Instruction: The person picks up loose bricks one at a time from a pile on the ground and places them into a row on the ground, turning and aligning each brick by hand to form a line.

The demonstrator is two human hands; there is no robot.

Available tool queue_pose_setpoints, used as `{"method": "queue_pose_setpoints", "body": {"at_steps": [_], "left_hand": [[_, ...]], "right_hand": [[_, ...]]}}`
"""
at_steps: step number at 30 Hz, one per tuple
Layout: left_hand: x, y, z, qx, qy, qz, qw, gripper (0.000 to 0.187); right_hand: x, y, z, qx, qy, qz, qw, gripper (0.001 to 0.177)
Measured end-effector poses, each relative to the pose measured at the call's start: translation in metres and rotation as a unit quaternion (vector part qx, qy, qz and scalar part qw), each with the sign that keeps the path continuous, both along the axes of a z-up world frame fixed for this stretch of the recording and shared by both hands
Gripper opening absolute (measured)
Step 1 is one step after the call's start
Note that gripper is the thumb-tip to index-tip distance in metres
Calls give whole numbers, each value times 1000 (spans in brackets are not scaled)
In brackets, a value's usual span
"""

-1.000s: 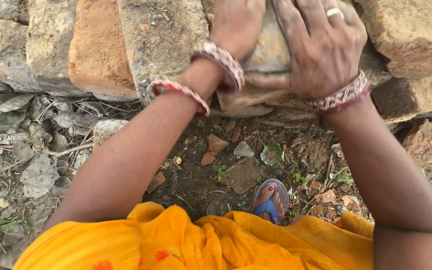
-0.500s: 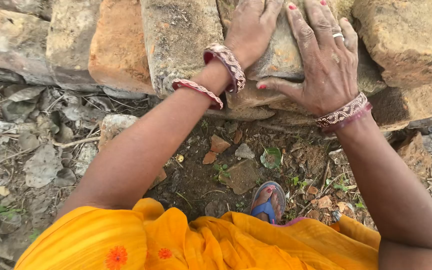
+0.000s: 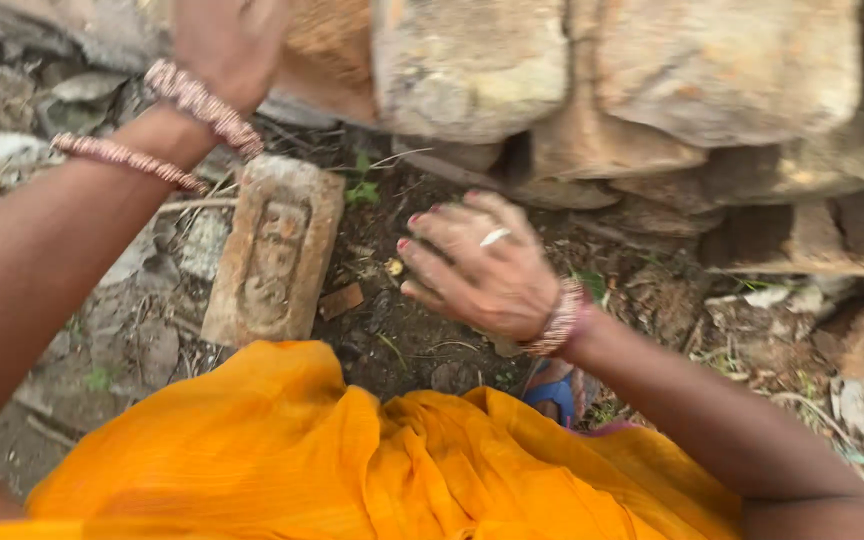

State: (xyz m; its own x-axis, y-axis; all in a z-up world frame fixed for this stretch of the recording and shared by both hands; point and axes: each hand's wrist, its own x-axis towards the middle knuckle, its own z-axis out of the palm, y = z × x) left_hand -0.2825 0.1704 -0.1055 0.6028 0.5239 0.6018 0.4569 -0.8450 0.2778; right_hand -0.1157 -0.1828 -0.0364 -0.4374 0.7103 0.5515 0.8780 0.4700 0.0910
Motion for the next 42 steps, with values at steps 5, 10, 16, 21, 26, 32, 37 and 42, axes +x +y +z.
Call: {"method": "queue_pose_setpoints", "body": {"at_steps": [5, 10, 16, 21, 26, 32, 37, 42], "left_hand": [[-107, -42, -24, -23, -95, 77, 992, 36], [-143, -76, -96, -590, 125, 272, 750, 68], [-142, -73, -149, -619, 295, 155, 711, 87], [-120, -105, -67, -632, 295, 224, 681, 95], [-126, -122, -93, -639, 226, 141, 722, 95], [-115, -166, -98, -507, 333, 84, 791, 92], [-108, -226, -49, -344, 436, 31, 831, 97], [-115, -249, 8, -310, 538, -16, 784, 108]], "right_hand": [[-29, 56, -123, -270, 76, -83, 956, 59], [-52, 135, -182, -428, 301, -151, 839, 87], [-73, 189, -235, -442, 314, -157, 826, 92], [-66, 191, -265, -491, 300, -212, 790, 72], [-47, 151, -276, -317, 319, -163, 878, 67], [-43, 89, -221, -158, 181, -189, 952, 88], [-40, 97, -172, -470, 479, -185, 718, 84], [-59, 115, -142, -443, 424, 30, 790, 89]]}}
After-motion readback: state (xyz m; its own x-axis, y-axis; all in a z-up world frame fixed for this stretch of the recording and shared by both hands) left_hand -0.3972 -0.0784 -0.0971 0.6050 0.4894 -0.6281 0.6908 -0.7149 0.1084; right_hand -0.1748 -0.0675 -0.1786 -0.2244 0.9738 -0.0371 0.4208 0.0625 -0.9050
